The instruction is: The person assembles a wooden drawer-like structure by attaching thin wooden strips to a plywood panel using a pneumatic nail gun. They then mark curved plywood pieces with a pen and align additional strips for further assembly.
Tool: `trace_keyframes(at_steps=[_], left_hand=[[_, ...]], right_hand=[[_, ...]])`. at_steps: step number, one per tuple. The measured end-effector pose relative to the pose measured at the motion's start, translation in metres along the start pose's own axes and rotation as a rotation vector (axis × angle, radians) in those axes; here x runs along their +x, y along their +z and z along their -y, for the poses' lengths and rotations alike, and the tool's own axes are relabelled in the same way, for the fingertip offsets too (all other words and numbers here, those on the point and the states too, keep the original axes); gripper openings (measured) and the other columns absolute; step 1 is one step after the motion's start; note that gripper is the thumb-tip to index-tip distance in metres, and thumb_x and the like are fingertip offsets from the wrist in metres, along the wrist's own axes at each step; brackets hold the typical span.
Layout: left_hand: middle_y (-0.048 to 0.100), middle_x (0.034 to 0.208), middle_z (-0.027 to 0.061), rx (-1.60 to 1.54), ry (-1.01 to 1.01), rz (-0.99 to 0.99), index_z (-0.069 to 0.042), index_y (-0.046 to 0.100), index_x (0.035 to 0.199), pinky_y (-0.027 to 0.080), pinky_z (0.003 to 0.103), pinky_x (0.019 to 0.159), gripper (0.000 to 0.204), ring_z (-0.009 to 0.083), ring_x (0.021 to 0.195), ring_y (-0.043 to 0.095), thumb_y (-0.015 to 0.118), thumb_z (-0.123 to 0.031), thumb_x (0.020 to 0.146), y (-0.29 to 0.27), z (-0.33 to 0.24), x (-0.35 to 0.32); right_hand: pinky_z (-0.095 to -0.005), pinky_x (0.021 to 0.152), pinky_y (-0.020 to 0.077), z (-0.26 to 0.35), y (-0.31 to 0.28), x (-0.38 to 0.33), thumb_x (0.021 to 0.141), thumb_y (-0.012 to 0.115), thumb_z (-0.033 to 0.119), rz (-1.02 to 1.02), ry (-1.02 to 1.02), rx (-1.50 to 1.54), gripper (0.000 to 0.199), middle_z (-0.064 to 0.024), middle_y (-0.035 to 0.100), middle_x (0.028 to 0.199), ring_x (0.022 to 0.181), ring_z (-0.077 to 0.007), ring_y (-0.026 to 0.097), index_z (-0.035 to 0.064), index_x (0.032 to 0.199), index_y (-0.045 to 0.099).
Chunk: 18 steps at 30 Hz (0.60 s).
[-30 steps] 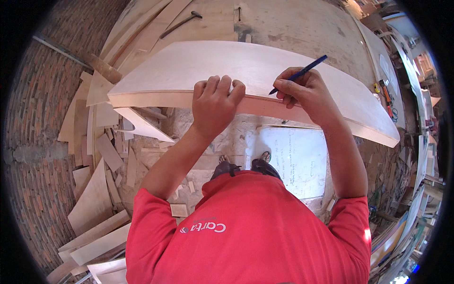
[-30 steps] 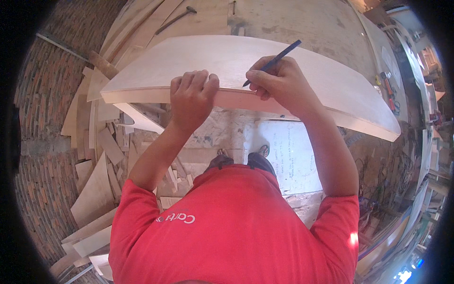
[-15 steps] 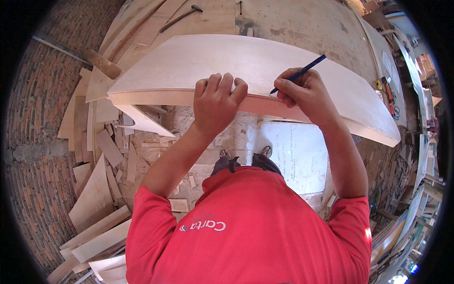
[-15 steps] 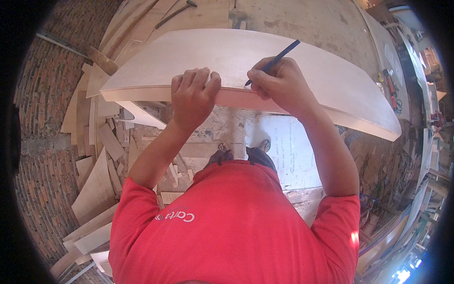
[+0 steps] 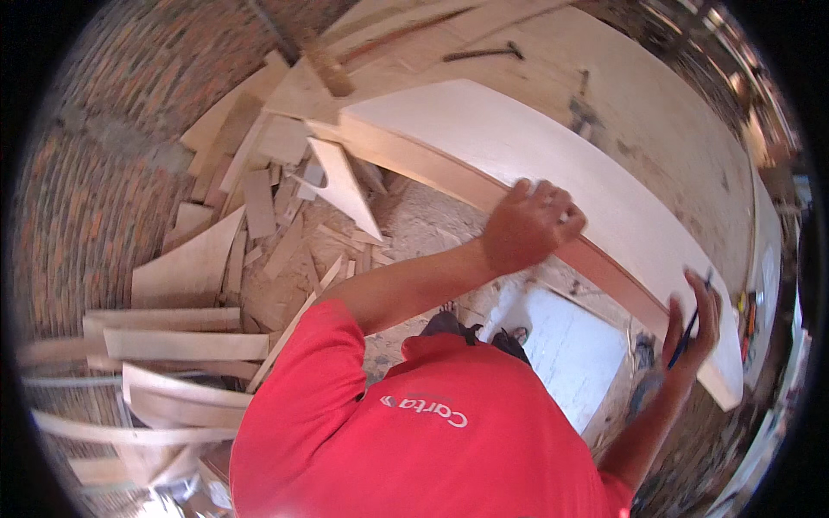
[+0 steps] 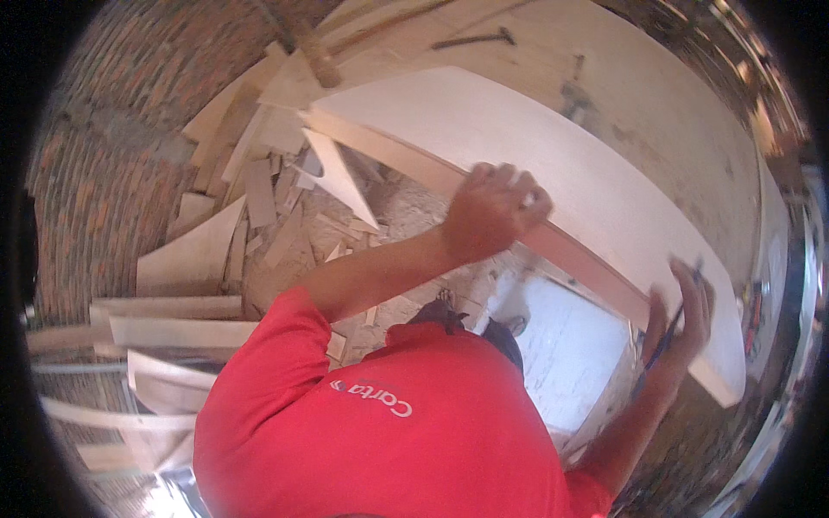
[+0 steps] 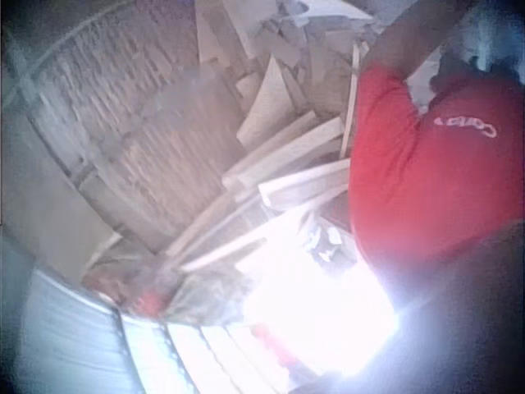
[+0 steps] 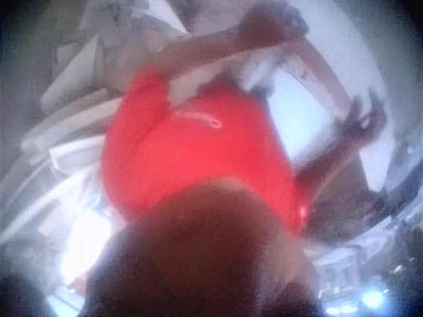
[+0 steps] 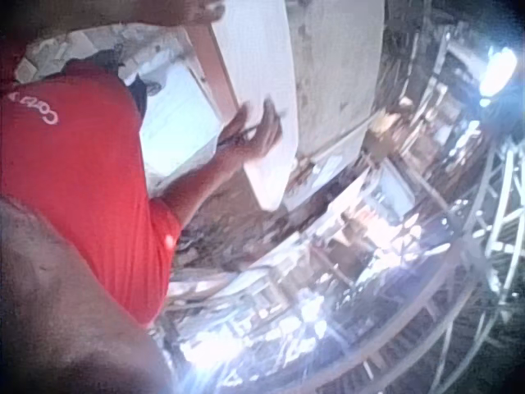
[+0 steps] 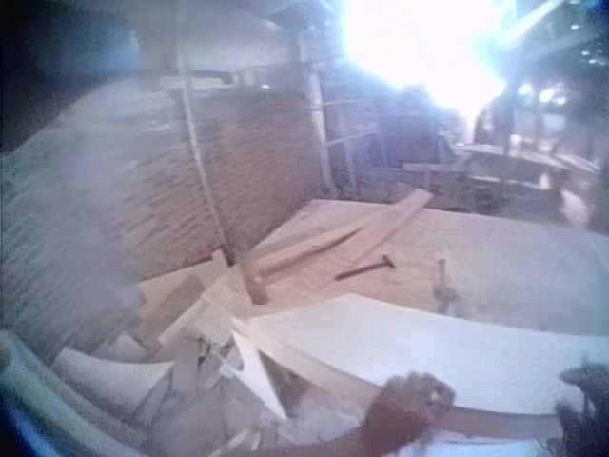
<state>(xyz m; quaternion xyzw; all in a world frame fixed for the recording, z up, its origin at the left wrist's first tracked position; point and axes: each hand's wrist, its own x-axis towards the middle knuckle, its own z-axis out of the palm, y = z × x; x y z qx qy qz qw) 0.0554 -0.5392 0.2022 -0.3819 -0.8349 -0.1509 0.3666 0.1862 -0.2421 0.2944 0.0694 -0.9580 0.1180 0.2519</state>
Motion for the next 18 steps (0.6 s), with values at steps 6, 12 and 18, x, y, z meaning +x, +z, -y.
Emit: trace_keyframes(at_steps=[6, 12, 18], left_hand=[[0.058, 0.086, 0.0027, 0.001, -0.025, -0.009, -0.014, 0.062, 0.092, 0.042, 0.039, 0.072, 0.012, 0.0208, 0.082, 0.058, 0.063, -0.02, 0.082, -0.001, 0.006, 0.016], [0.059, 0.085, 0.0027, -0.019, -0.035, -0.018, -0.014, 0.063, 0.092, 0.042, 0.039, 0.072, 0.012, 0.02, 0.082, 0.058, 0.064, -0.02, 0.082, 0.001, 0.005, 0.023], [0.06, 0.118, 0.0064, -0.03, -0.037, 0.075, -0.02, 0.063, 0.129, 0.036, 0.052, 0.099, 0.057, 0.0242, 0.111, 0.059, 0.074, -0.044, 0.079, -0.023, 0.017, 0.051]], right_hand=[[-0.0534, 0.111, 0.0402, -0.02, -0.009, -0.034, 0.082, 0.081, 0.032, 0.132, -0.017, -0.342, 0.068, -0.0143, 0.065, 0.139, 0.132, -0.0391, 0.054, 0.0069, 0.141, 0.06], [-0.0576, 0.114, 0.0368, -0.041, -0.007, -0.034, 0.08, 0.075, 0.026, 0.132, 0.073, -0.243, 0.059, -0.0129, 0.068, 0.129, 0.124, -0.0377, 0.06, 0.0105, 0.136, 0.063], [-0.0541, 0.108, 0.0416, -0.049, -0.016, -0.007, 0.077, 0.079, 0.024, 0.114, 0.08, -0.255, 0.059, -0.0139, 0.07, 0.124, 0.118, -0.037, 0.062, 0.0089, 0.132, 0.066]])
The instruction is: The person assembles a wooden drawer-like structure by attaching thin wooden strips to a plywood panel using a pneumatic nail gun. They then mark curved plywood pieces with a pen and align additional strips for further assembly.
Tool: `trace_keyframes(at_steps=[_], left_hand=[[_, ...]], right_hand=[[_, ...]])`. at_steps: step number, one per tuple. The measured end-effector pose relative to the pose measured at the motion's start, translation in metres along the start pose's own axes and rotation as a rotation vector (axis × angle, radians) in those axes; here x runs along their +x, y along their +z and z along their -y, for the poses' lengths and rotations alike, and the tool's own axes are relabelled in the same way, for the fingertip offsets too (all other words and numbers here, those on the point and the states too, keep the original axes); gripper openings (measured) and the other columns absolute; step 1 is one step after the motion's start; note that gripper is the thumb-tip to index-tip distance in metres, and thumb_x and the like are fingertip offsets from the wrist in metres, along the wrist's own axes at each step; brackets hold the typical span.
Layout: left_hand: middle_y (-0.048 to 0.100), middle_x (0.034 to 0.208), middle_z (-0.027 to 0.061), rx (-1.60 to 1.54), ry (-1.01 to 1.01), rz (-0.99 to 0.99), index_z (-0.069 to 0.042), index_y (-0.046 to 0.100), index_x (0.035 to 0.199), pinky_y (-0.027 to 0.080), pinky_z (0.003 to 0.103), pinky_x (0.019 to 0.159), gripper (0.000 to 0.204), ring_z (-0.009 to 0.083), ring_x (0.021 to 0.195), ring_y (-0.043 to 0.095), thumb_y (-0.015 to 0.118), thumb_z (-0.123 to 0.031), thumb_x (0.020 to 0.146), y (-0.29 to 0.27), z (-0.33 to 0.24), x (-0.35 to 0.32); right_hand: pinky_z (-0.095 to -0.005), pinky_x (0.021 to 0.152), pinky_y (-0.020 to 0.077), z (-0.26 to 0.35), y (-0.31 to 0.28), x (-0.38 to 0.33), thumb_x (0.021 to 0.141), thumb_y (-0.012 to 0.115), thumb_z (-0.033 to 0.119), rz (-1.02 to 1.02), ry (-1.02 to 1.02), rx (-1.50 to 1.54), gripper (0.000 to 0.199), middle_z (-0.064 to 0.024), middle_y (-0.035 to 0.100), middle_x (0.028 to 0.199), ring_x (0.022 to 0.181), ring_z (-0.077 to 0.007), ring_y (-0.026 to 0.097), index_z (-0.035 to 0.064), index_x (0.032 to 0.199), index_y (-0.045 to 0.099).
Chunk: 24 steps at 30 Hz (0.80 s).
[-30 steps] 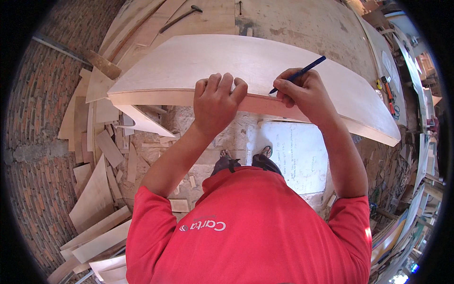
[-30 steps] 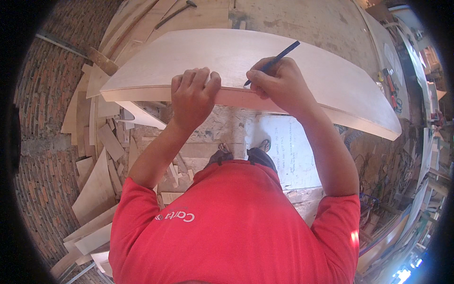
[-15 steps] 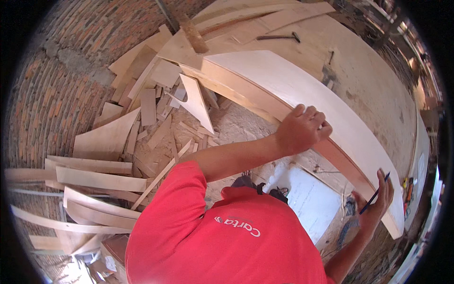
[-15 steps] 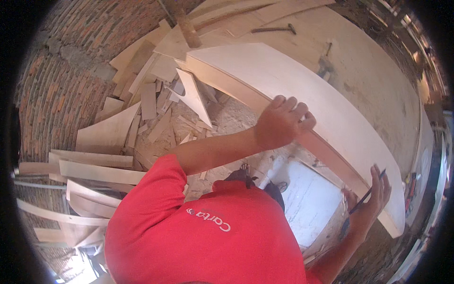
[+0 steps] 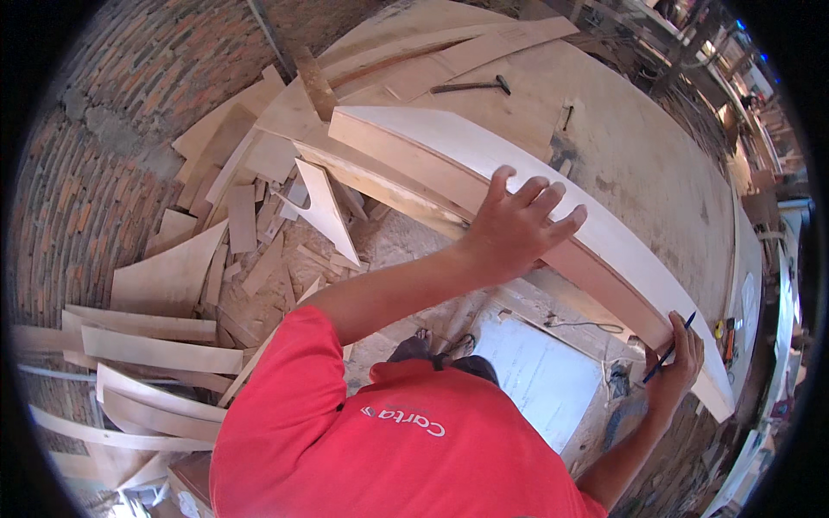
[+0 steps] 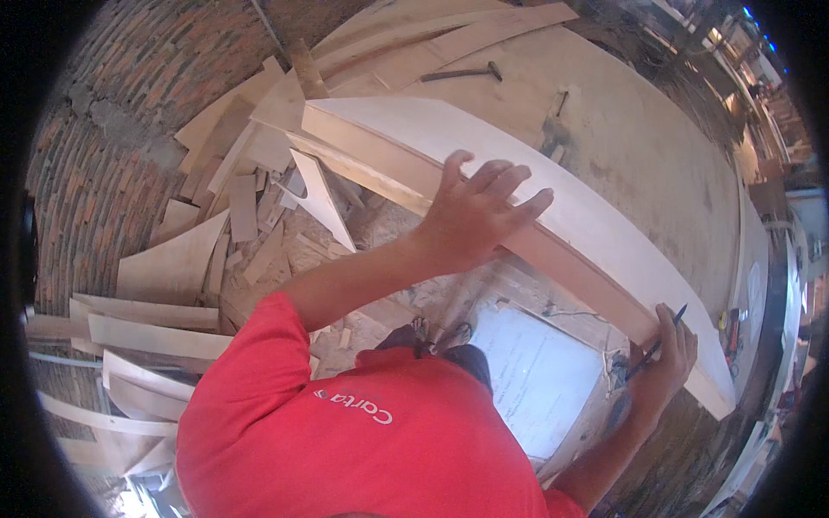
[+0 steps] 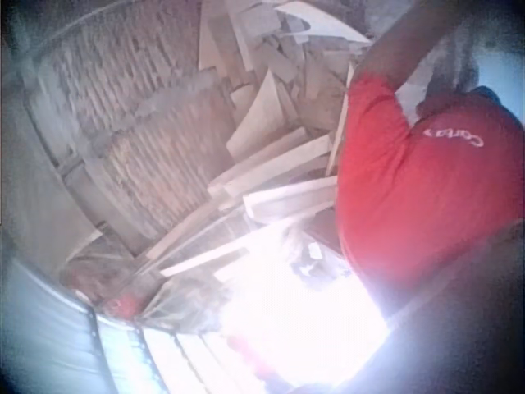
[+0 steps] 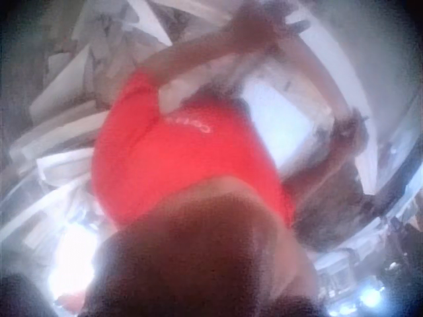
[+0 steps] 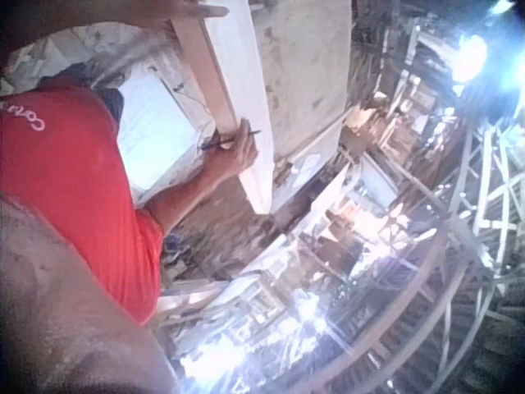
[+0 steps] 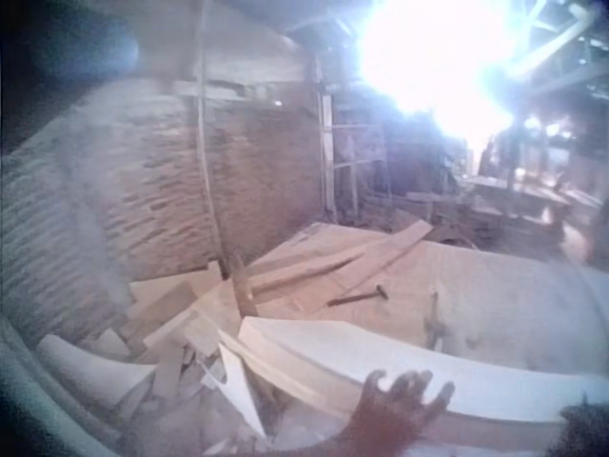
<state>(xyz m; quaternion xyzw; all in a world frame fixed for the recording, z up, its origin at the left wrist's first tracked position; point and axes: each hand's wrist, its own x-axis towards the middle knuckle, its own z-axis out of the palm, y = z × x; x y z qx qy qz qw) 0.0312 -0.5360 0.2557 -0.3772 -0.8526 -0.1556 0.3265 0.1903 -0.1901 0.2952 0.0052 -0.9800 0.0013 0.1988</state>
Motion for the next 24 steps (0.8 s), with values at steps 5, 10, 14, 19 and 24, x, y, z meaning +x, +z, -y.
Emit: trace_keyframes(at_steps=[5, 10, 14, 19, 24], left_hand=[[0.054, 0.144, 0.0091, -0.039, -0.09, 0.037, -0.022, 0.053, 0.149, 0.018, 0.06, 0.118, 0.112, 0.0241, 0.135, 0.052, 0.081, -0.075, 0.055, -0.035, 0.044, -0.012], [0.057, 0.139, 0.0109, 0.038, -0.1, -0.012, -0.013, 0.057, 0.144, 0.023, 0.061, 0.118, 0.113, 0.0287, 0.132, 0.054, 0.079, -0.08, 0.056, -0.055, 0.1, -0.026], [0.063, 0.121, 0.0107, 0.076, -0.013, -0.014, -0.01, 0.063, 0.132, 0.038, 0.057, 0.108, 0.097, 0.0301, 0.117, 0.061, 0.075, -0.078, 0.063, -0.04, 0.141, -0.024], [0.062, 0.093, 0.0064, -0.03, 0.068, -0.071, -0.009, 0.068, 0.106, 0.05, 0.044, 0.083, 0.069, 0.0263, 0.089, 0.063, 0.073, -0.067, 0.07, -0.025, 0.161, -0.009], [0.059, 0.086, 0.006, -0.147, 0.078, -0.028, -0.009, 0.066, 0.092, 0.049, 0.038, 0.073, 0.041, 0.0236, 0.082, 0.062, 0.073, -0.044, 0.073, -0.024, 0.157, -0.004]], right_hand=[[-0.0489, 0.103, 0.0451, -0.004, -0.009, 0.015, 0.075, 0.082, 0.022, -0.024, -0.037, 0.032, 0.063, -0.0151, 0.069, 0.12, 0.115, -0.0391, 0.06, 0.0079, 0.134, 0.066], [-0.0512, 0.105, 0.0428, -0.006, -0.007, 0.028, 0.079, 0.078, 0.029, 0.015, -0.003, 0.088, 0.058, -0.0177, 0.069, 0.12, 0.116, -0.0411, 0.06, 0.0047, 0.13, 0.067], [-0.0492, 0.109, 0.0422, -0.014, -0.012, 0.031, 0.07, 0.084, 0.017, 0.03, 0.068, 0.054, 0.066, -0.0184, 0.067, 0.125, 0.125, -0.0402, 0.056, 0.0076, 0.133, 0.066], [-0.0463, 0.117, 0.0389, -0.005, -0.025, 0.041, 0.07, 0.084, 0.009, 0.122, 0.291, -0.109, 0.076, -0.0218, 0.06, 0.142, 0.137, -0.0378, 0.052, 0.0069, 0.142, 0.061], [-0.0437, 0.12, 0.0344, 0.09, -0.063, 0.095, 0.1, 0.065, 0.021, -0.068, 0.285, 0.227, 0.056, -0.0164, 0.054, 0.153, 0.142, -0.0292, 0.05, 0.0052, 0.152, 0.051]])
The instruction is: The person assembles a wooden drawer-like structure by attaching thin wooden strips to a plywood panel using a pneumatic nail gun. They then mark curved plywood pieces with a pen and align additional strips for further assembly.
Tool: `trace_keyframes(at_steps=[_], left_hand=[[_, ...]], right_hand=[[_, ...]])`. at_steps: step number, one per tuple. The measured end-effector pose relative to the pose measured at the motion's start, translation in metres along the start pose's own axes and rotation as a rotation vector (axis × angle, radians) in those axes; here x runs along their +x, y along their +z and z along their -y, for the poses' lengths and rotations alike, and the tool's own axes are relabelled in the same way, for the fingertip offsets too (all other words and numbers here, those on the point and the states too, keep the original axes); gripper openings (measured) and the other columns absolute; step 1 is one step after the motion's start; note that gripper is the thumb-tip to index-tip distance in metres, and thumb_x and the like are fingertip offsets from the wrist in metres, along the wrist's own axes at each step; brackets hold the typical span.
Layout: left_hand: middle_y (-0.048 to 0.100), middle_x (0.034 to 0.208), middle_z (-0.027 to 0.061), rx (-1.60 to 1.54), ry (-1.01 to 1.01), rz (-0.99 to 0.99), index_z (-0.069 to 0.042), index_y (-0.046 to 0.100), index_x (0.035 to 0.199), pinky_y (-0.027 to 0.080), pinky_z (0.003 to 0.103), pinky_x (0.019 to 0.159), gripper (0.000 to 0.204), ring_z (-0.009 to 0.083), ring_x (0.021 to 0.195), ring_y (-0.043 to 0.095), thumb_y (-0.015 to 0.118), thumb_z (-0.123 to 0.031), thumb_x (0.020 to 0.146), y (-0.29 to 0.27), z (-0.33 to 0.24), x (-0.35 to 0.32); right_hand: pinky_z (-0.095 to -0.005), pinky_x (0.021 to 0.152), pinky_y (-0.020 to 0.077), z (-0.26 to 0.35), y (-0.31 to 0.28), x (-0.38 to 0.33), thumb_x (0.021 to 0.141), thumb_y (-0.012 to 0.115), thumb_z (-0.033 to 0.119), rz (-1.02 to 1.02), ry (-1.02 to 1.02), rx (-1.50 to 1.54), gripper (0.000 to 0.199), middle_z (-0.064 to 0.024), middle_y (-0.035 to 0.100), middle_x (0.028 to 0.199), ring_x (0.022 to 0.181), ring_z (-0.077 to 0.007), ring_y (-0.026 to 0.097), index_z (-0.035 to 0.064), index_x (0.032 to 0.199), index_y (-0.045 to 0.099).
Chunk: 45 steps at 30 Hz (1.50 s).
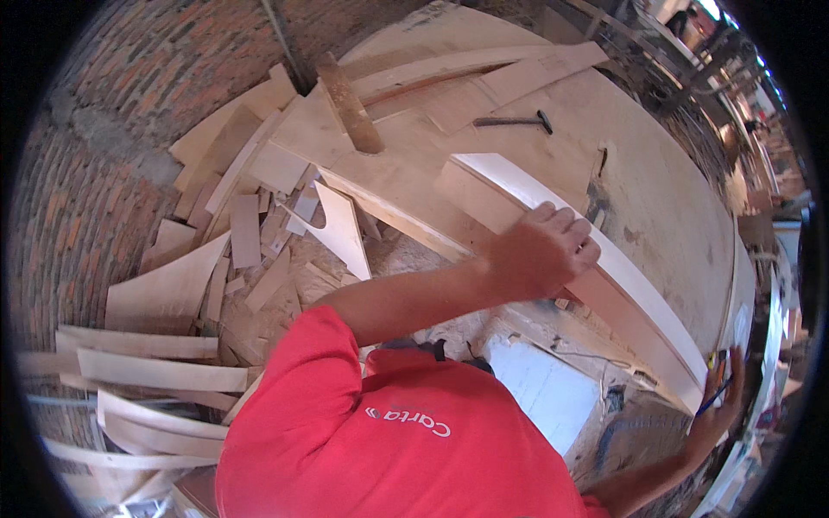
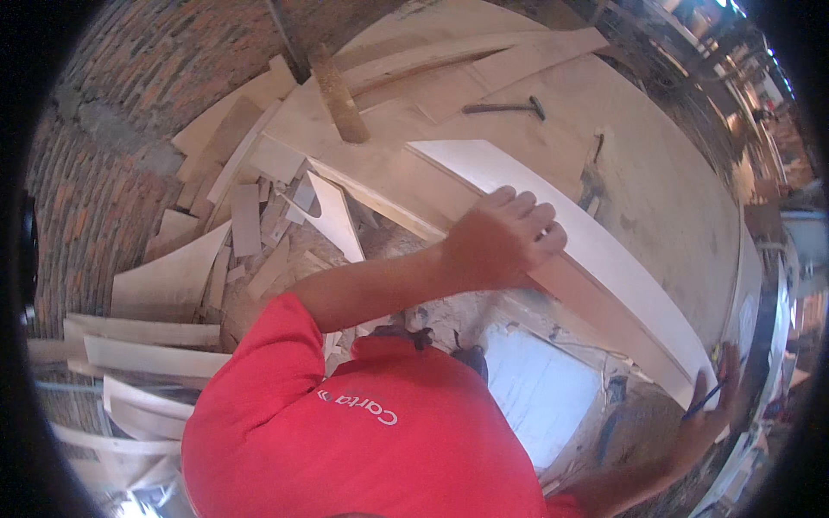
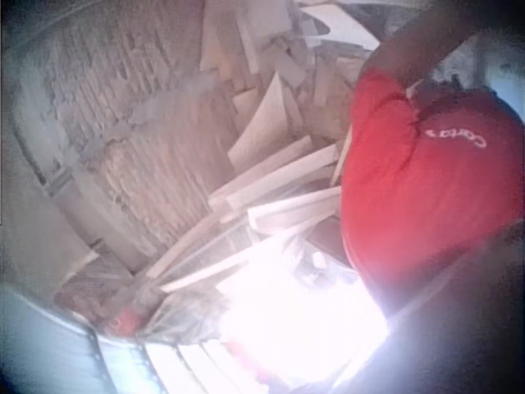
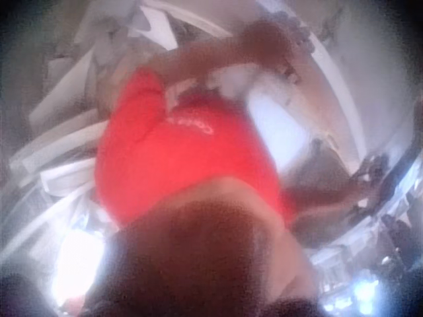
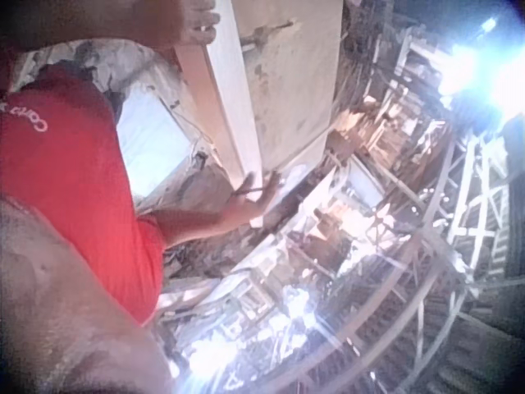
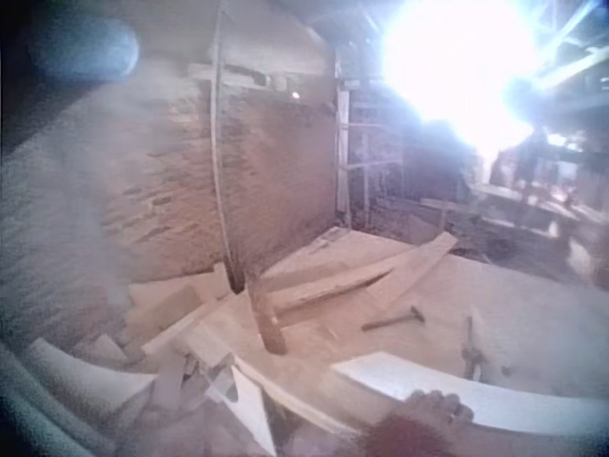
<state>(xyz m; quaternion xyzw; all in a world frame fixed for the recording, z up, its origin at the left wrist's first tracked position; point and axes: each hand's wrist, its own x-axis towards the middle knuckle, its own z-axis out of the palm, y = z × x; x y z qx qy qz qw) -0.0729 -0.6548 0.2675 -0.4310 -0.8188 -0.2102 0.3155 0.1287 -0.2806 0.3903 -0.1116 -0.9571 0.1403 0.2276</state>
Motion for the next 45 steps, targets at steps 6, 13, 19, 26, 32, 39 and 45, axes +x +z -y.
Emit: trace_keyframes(at_steps=[6, 13, 19, 26, 32, 39, 45], left_hand=[[0.061, 0.085, 0.0064, -0.008, -0.057, -0.063, -0.007, 0.068, 0.085, 0.049, 0.035, 0.073, 0.017, 0.0223, 0.082, 0.062, 0.066, -0.019, 0.072, 0.007, -0.004, -0.019], [0.067, 0.101, 0.0072, 0.266, 0.011, 0.036, -0.002, 0.063, 0.114, 0.053, 0.032, 0.084, 0.022, 0.0155, 0.096, 0.066, 0.055, -0.017, 0.099, 0.027, -0.015, -0.039], [0.066, 0.11, 0.009, 0.212, -0.001, 0.161, 0.002, 0.057, 0.123, 0.051, 0.025, 0.09, 0.025, 0.0107, 0.104, 0.064, 0.049, -0.013, 0.105, 0.03, -0.02, -0.039], [0.058, 0.128, 0.0138, -0.123, -0.145, 0.027, -0.001, 0.049, 0.137, 0.04, 0.038, 0.11, 0.033, 0.0189, 0.13, 0.051, 0.046, -0.019, 0.108, 0.048, -0.025, -0.043], [0.059, 0.128, 0.0121, 0.829, 0.012, 0.222, -0.003, 0.05, 0.137, 0.04, 0.037, 0.109, 0.034, 0.0173, 0.128, 0.052, 0.045, -0.022, 0.109, 0.049, -0.03, -0.042], [0.059, 0.128, 0.0119, 0.405, -0.05, 0.132, -0.004, 0.05, 0.138, 0.037, 0.038, 0.112, 0.035, 0.0179, 0.129, 0.052, 0.044, -0.023, 0.109, 0.054, -0.029, -0.046], [0.058, 0.13, 0.0111, 0.338, -0.068, 0.172, -0.004, 0.048, 0.141, 0.037, 0.038, 0.113, 0.037, 0.0174, 0.128, 0.052, 0.044, -0.024, 0.11, 0.055, -0.034, -0.048]], right_hand=[[-0.0242, 0.063, 0.0446, 0.229, 0.123, 0.045, 0.107, 0.056, 0.031, 0.078, 0.087, 0.87, 0.045, -0.0049, 0.066, 0.084, 0.07, -0.0084, 0.057, -0.0064, 0.13, 0.066], [-0.025, 0.068, 0.0564, 0.334, 0.189, 0.075, 0.098, 0.069, 0.017, 0.785, 0.26, 1.016, 0.023, -0.0082, 0.071, 0.089, 0.08, -0.0122, 0.069, -0.0023, 0.11, 0.07], [-0.0259, 0.069, 0.0581, 0.33, 0.209, 0.068, 0.095, 0.073, 0.015, 0.792, 0.263, 0.967, 0.021, -0.0083, 0.073, 0.086, 0.076, -0.0129, 0.071, -0.0029, 0.105, 0.069], [-0.0253, 0.071, 0.0599, 0.334, 0.215, 0.063, 0.097, 0.075, 0.018, 0.775, 0.156, 0.924, 0.024, -0.0081, 0.074, 0.086, 0.079, -0.0122, 0.073, -0.0028, 0.108, 0.07], [-0.0252, 0.071, 0.0601, 0.333, 0.215, 0.064, 0.097, 0.075, 0.017, 0.795, 0.157, 0.893, 0.024, -0.0083, 0.074, 0.085, 0.078, -0.0127, 0.073, -0.004, 0.108, 0.07], [-0.0249, 0.071, 0.0599, 0.334, 0.216, 0.063, 0.097, 0.075, 0.016, 0.788, 0.165, 0.895, 0.024, -0.0084, 0.074, 0.086, 0.077, -0.0124, 0.073, -0.0047, 0.107, 0.07], [-0.0254, 0.071, 0.0595, 0.337, 0.216, 0.061, 0.097, 0.075, 0.016, 0.777, 0.178, 0.856, 0.023, -0.0079, 0.074, 0.084, 0.077, -0.0122, 0.072, -0.0043, 0.106, 0.07]])
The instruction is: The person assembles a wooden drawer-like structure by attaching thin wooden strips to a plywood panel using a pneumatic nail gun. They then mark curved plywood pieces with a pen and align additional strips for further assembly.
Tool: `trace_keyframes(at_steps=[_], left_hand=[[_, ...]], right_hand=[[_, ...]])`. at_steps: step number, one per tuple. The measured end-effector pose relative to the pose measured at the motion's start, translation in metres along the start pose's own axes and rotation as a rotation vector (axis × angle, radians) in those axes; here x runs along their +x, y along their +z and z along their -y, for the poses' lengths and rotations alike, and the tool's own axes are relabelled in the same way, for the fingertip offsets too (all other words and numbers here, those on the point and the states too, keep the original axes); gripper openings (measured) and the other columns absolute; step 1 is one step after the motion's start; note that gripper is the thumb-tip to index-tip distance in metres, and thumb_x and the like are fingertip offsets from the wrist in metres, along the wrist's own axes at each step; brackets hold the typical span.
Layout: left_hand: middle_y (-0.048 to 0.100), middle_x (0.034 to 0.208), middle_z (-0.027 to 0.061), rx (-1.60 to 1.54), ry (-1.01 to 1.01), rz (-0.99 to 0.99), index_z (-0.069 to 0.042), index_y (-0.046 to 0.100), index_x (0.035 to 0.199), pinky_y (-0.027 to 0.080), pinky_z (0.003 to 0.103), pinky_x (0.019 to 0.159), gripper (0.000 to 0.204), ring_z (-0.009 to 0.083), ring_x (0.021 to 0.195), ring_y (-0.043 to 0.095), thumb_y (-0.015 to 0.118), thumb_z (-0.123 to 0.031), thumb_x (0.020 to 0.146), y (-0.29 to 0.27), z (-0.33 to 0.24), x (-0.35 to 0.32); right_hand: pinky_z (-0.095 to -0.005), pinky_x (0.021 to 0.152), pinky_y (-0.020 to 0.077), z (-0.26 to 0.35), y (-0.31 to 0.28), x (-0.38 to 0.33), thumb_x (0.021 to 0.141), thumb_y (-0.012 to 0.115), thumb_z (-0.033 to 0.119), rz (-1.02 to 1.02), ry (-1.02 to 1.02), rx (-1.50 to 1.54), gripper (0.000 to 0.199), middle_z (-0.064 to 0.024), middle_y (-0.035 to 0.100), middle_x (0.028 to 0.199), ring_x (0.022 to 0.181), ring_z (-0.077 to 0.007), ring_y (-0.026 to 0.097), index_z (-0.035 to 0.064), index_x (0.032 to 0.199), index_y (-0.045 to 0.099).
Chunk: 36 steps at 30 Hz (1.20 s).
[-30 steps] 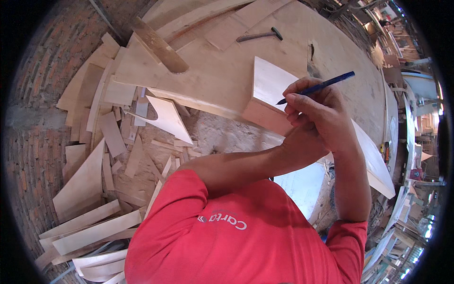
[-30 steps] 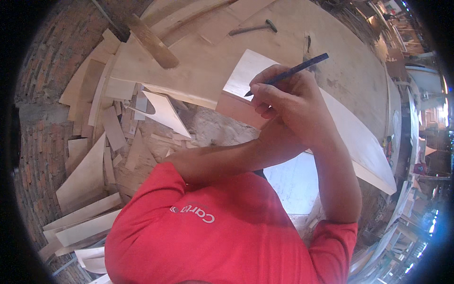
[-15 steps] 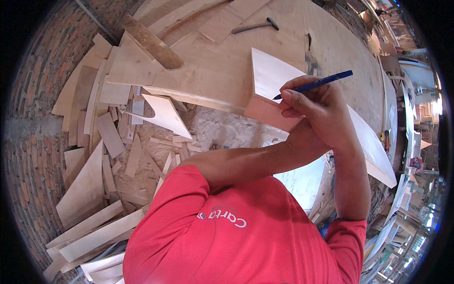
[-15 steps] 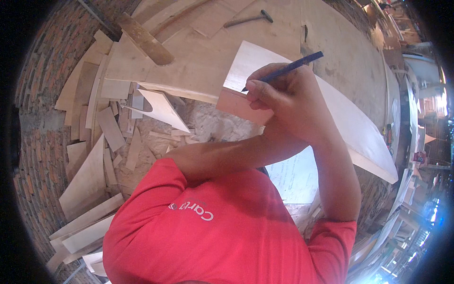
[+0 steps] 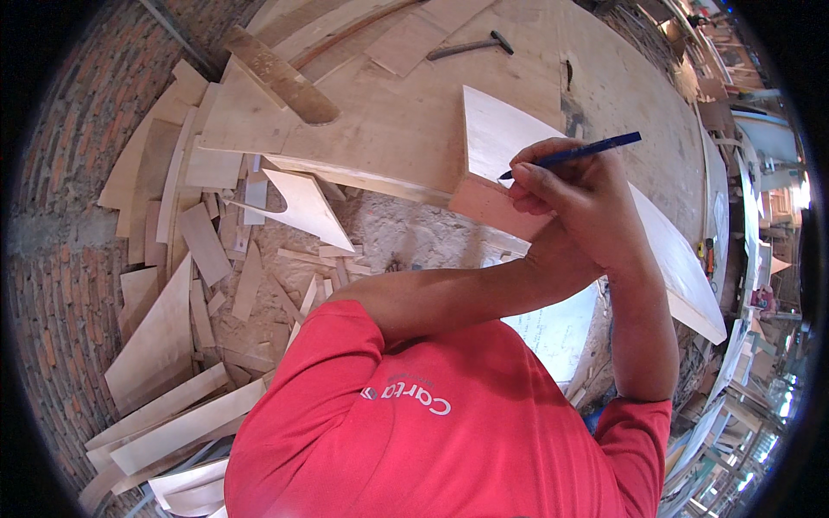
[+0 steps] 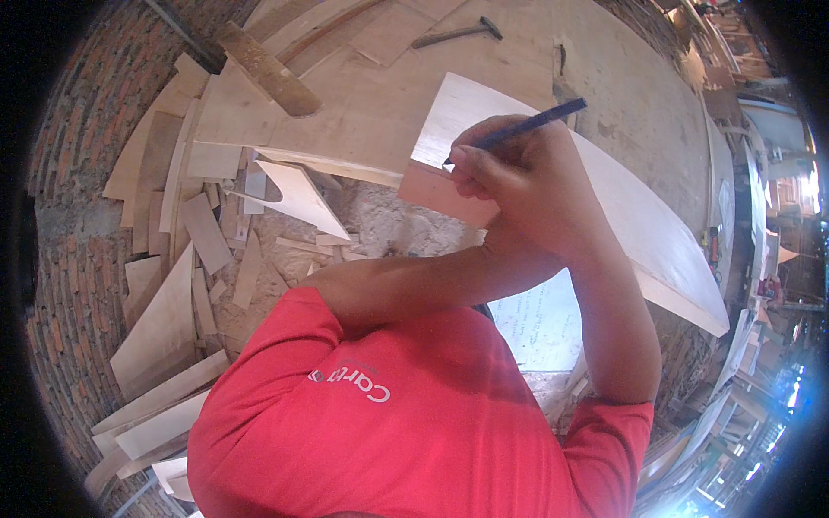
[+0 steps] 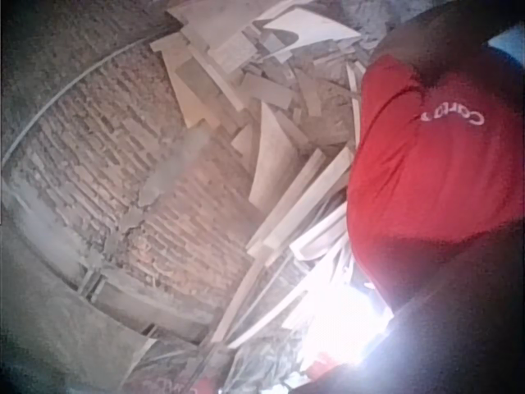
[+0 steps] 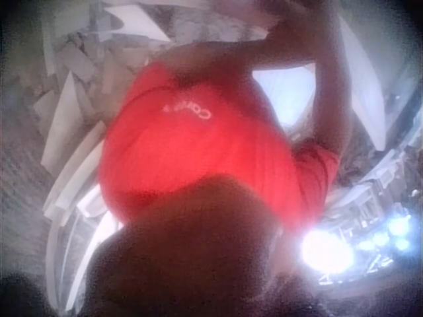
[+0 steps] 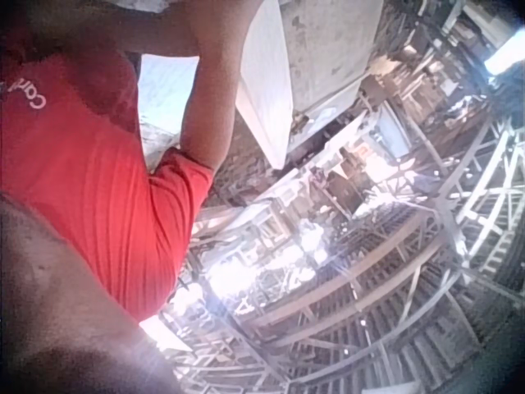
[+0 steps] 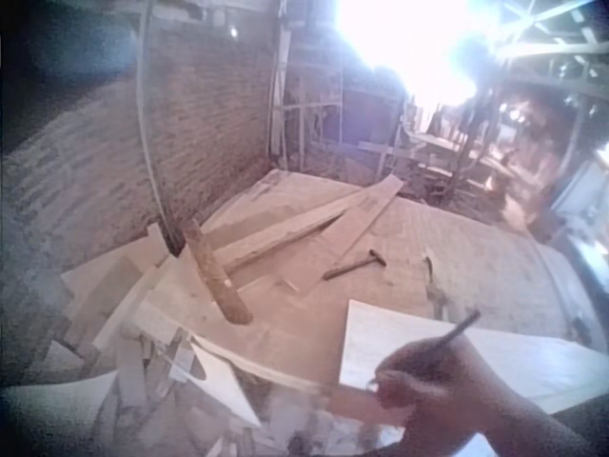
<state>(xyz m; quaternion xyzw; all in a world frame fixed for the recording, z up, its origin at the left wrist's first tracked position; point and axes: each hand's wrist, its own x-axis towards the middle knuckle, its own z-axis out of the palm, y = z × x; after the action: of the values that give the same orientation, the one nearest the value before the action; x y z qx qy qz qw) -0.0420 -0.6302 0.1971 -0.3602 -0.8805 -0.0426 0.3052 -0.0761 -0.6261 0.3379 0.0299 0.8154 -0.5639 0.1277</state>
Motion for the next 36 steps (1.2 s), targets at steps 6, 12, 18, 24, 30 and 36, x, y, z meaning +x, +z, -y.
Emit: trace_keyframes(at_steps=[6, 12, 18, 24, 30, 36], left_hand=[[0.059, 0.129, 0.0087, 0.14, 0.011, 0.077, -0.004, 0.048, 0.141, 0.039, 0.035, 0.111, 0.036, 0.0154, 0.128, 0.052, 0.044, -0.022, 0.111, -0.003, 0.002, 0.001], [0.06, 0.127, 0.0084, -0.443, -0.063, -0.059, -0.005, 0.05, 0.139, 0.041, 0.033, 0.109, 0.033, 0.0118, 0.127, 0.053, 0.047, -0.02, 0.11, -0.01, 0.008, -0.002], [0.059, 0.128, 0.0092, -0.668, -0.081, -0.054, -0.004, 0.049, 0.139, 0.042, 0.034, 0.109, 0.033, 0.0126, 0.126, 0.054, 0.045, -0.02, 0.111, -0.006, 0.008, -0.004], [0.059, 0.128, 0.0099, -1.065, -0.237, 0.019, -0.002, 0.047, 0.139, 0.042, 0.034, 0.108, 0.033, 0.0134, 0.125, 0.055, 0.043, -0.019, 0.111, 0.0, 0.0, -0.003], [0.059, 0.125, 0.0092, -0.291, -0.059, 0.084, -0.001, 0.048, 0.136, 0.043, 0.035, 0.106, 0.033, 0.0145, 0.122, 0.056, 0.045, -0.02, 0.109, 0.0, 0.004, -0.002], [0.06, 0.107, 0.006, -0.398, 0.0, 0.014, -0.005, 0.057, 0.116, 0.047, 0.034, 0.091, 0.024, 0.0176, 0.105, 0.06, 0.055, -0.018, 0.095, -0.031, 0.024, 0.002]], right_hand=[[-0.0261, 0.07, 0.0586, -0.001, -0.001, 0.0, 0.096, 0.076, 0.019, 0.017, -0.019, -0.004, 0.024, -0.0075, 0.074, 0.083, 0.075, -0.0126, 0.072, -0.0031, 0.104, 0.07], [-0.0266, 0.07, 0.0585, -0.011, -0.007, -0.003, 0.096, 0.075, 0.018, -0.052, -0.075, 0.092, 0.023, -0.0081, 0.073, 0.084, 0.075, -0.0129, 0.071, -0.0033, 0.103, 0.07], [-0.027, 0.071, 0.0592, -0.007, -0.004, 0.002, 0.097, 0.074, 0.015, 0.014, -0.067, 0.011, 0.02, -0.0076, 0.073, 0.084, 0.076, -0.0132, 0.071, -0.0038, 0.104, 0.07], [-0.0274, 0.069, 0.0583, -0.004, 0.002, 0.003, 0.095, 0.069, 0.009, -0.018, -0.046, -0.014, 0.016, -0.0109, 0.073, 0.081, 0.075, -0.0147, 0.071, -0.007, 0.099, 0.07], [-0.0269, 0.07, 0.0581, -0.011, -0.001, 0.002, 0.097, 0.074, 0.014, 0.017, -0.075, 0.055, 0.019, -0.0073, 0.072, 0.083, 0.074, -0.0126, 0.071, -0.0035, 0.103, 0.069], [-0.0285, 0.068, 0.0566, -0.008, 0.0, -0.013, 0.095, 0.071, 0.01, 0.112, -0.078, 0.254, 0.018, -0.0066, 0.072, 0.08, 0.074, -0.0143, 0.069, -0.006, 0.104, 0.071]])
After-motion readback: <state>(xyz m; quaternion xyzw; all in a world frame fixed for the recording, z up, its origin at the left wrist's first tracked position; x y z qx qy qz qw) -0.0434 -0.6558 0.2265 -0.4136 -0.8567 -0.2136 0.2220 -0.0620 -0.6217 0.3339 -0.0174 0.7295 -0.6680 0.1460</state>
